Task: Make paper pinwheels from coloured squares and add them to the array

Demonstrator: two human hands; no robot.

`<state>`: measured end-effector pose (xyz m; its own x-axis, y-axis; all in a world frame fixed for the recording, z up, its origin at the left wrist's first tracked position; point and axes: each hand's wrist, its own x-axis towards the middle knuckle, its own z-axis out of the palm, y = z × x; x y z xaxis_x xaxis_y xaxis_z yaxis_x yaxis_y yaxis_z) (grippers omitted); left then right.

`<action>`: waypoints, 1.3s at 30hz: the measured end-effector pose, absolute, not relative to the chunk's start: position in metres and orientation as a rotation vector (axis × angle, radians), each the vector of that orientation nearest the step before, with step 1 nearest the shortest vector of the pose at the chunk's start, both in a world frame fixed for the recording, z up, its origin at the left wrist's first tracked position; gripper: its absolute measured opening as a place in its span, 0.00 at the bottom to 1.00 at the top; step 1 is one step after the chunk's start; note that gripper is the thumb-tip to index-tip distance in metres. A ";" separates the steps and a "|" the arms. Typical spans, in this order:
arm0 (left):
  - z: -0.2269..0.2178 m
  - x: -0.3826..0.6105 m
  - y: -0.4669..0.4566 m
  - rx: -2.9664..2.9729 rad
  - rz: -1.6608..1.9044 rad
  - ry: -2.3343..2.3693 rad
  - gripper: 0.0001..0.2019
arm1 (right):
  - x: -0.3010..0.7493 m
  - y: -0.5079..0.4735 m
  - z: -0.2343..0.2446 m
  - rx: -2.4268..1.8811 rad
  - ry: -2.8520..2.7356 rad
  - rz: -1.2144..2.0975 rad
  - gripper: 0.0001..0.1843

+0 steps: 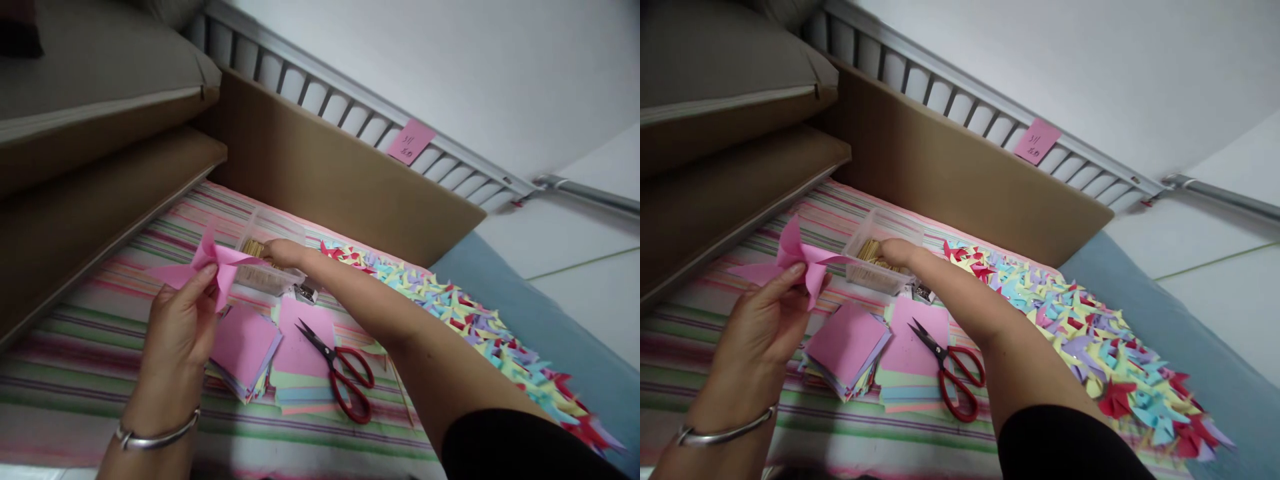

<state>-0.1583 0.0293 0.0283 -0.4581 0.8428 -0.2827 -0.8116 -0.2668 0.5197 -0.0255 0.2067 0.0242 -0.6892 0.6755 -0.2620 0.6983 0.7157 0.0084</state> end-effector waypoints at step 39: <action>-0.006 0.001 0.020 1.461 1.063 0.886 0.01 | 0.173 0.001 -0.003 2.515 2.499 -2.372 0.03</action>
